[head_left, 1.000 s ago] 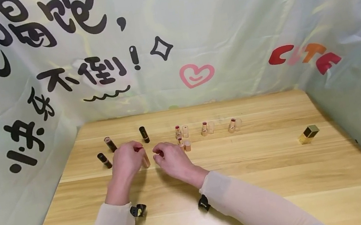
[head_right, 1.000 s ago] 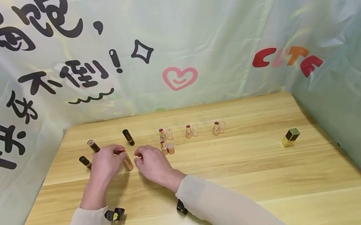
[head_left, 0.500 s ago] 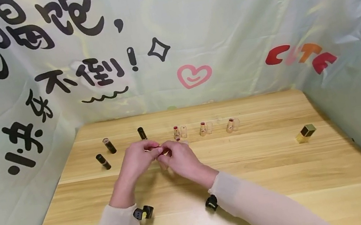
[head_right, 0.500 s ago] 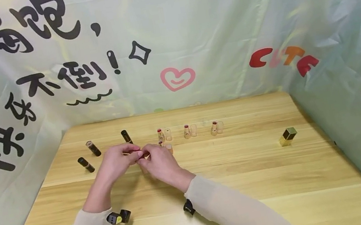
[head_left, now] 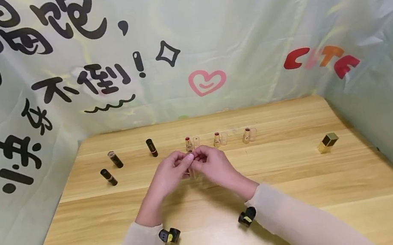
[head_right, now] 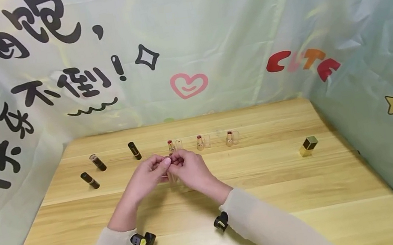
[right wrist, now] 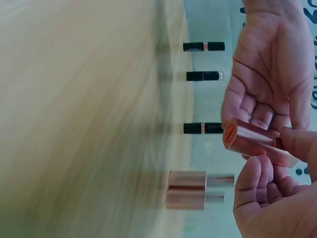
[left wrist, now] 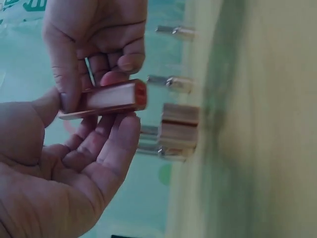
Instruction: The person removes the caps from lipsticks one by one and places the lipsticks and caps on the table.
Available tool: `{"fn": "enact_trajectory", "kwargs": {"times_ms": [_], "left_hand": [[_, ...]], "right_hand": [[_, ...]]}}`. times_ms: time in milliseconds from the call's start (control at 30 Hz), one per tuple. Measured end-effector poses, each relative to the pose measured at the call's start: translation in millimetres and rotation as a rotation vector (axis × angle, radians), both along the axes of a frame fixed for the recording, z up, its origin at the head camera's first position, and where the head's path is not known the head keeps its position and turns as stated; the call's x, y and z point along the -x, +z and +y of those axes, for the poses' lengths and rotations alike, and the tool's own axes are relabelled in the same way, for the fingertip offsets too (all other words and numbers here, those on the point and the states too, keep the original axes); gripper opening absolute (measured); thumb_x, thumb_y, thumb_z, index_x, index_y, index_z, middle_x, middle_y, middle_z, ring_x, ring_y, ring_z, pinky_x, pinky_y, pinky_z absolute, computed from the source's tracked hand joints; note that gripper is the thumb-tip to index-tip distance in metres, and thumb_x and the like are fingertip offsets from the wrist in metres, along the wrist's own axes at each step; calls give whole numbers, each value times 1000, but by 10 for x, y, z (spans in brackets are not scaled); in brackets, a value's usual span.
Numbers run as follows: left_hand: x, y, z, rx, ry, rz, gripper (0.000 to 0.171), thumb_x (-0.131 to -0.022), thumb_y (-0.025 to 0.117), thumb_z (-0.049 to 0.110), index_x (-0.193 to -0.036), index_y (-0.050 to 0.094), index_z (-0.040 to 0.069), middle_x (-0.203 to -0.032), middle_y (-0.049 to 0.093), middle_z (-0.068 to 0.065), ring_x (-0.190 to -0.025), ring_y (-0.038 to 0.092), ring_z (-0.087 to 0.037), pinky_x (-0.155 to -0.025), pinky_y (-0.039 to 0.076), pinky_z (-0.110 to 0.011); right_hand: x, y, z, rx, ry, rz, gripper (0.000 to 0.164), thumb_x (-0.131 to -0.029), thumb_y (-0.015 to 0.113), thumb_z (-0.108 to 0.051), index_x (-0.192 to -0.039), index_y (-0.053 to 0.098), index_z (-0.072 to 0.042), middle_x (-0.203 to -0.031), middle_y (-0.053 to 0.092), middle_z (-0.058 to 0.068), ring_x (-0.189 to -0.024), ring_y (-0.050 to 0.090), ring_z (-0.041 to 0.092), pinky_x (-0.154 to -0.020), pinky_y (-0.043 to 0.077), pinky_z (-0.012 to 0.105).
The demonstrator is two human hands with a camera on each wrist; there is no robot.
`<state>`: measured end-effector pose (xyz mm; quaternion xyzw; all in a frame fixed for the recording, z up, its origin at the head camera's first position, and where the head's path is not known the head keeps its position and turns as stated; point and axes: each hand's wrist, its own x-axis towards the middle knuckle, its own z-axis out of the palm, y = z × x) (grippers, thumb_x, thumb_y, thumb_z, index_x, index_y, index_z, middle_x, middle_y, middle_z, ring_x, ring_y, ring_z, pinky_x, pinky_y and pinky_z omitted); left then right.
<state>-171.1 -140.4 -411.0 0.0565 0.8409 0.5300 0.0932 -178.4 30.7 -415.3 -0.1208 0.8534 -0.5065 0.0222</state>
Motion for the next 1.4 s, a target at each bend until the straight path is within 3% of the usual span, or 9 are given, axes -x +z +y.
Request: {"fn": "enact_trajectory", "kwargs": {"times_ms": [100,200,333,433,667,867,1200,1400], "left_hand": [[-35,-53,64,-37,-54,-20,43,-92,57,54,-114,61,16,-104,72,-4,-89,70,-18,-83,57,-40],[-51,-96,101,-84,-111,-40,36,-91,67,41,-115,60,16,-108,71,-4,-95,69,-19,-88,56,-39],[-46,-151,145,-101,-123,-59,31,-87,74,20,-114,60,14,-111,71,-2,-101,68,-18,-91,53,-38],[-39,-193,183,-98,-99,-60,29,-86,74,15,-111,59,11,-108,72,-2,-99,68,-18,-88,54,-36],[-34,-249,244,-13,-32,-17,30,-82,77,15,-107,62,15,-103,67,-1,-95,65,-18,-83,54,-35],[-67,-272,307,54,-37,2,28,-82,78,19,-104,62,15,-98,65,-1,-88,63,-17,-77,53,-33],[-58,-300,438,107,8,70,26,-82,79,18,-102,63,14,-98,67,1,-92,66,-13,-84,55,-30],[-56,-330,514,124,18,90,25,-83,78,20,-102,64,14,-98,68,1,-92,65,-13,-84,54,-30]], "right_hand": [[4,-32,95,49,-7,-41,12,-91,67,-21,-101,68,-15,-89,66,0,-81,60,15,-72,52,30],[12,-74,189,131,3,-96,15,-91,68,-17,-105,68,-11,-93,67,4,-83,61,20,-73,55,36],[23,-108,274,229,28,-161,23,-93,67,-19,-114,67,-8,-104,68,9,-89,63,27,-79,56,47],[20,-116,292,255,45,-178,25,-94,64,-17,-118,66,-8,-110,68,10,-94,63,26,-84,55,49],[7,-155,318,179,37,-131,27,-95,63,-21,-119,66,-11,-109,69,2,-97,64,19,-87,54,42],[13,-200,352,118,3,-82,32,-90,70,-25,-118,66,-12,-101,70,0,-92,64,17,-81,54,31],[-9,-249,452,116,36,-75,23,-87,73,-19,-109,69,-15,-99,71,0,-88,65,18,-77,56,40],[-23,-265,512,51,29,-19,19,-86,75,-17,-104,69,-18,-100,71,-2,-91,66,15,-80,55,32]]}}
